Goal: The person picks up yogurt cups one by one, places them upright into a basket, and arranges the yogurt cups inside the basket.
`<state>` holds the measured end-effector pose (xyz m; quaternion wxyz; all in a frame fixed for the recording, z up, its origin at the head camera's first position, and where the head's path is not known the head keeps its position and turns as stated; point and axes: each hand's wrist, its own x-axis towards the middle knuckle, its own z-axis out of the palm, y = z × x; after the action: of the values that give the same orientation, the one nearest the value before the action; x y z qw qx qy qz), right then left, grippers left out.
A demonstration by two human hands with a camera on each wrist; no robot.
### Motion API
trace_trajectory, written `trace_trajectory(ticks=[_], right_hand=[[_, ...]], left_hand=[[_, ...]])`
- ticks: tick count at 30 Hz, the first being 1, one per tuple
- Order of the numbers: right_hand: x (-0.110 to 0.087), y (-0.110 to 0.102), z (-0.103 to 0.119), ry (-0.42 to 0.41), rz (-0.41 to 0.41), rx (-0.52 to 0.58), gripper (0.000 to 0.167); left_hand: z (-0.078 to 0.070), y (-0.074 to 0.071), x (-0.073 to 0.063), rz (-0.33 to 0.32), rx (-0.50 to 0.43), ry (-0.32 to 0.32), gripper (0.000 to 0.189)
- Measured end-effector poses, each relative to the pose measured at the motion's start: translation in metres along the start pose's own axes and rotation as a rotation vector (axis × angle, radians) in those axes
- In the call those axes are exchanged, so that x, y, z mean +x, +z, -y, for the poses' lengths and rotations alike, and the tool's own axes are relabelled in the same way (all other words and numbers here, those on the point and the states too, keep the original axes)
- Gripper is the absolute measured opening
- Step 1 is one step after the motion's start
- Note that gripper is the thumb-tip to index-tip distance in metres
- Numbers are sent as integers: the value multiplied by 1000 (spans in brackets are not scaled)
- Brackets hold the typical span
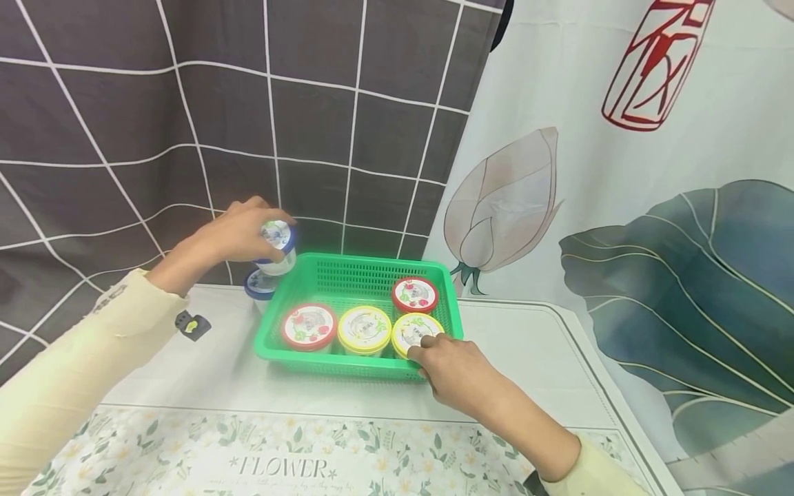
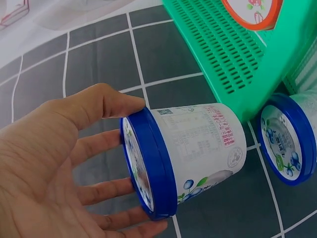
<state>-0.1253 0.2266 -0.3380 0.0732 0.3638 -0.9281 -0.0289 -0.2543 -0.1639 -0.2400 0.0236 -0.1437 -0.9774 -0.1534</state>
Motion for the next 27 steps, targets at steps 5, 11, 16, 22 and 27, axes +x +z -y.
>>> trace_trajectory(ticks=[5,11,16,22,27], right_hand=[[0,0,1,-8,-1,-7,24],[0,0,2,-15,-6,-18,24],[0,0,2,-16,-15,-29,23],[0,0,3,-16,-24,-37,23],[0,0,4,-17,-25,-44,23]], left_hand=[[-7,4,0,0,-8,46,70],[-15,11,3,3,-32,84,70],[-24,16,9,5,-40,109,70],[-35,20,15,32,-43,130,71],[-39,24,19,56,-36,141,72]])
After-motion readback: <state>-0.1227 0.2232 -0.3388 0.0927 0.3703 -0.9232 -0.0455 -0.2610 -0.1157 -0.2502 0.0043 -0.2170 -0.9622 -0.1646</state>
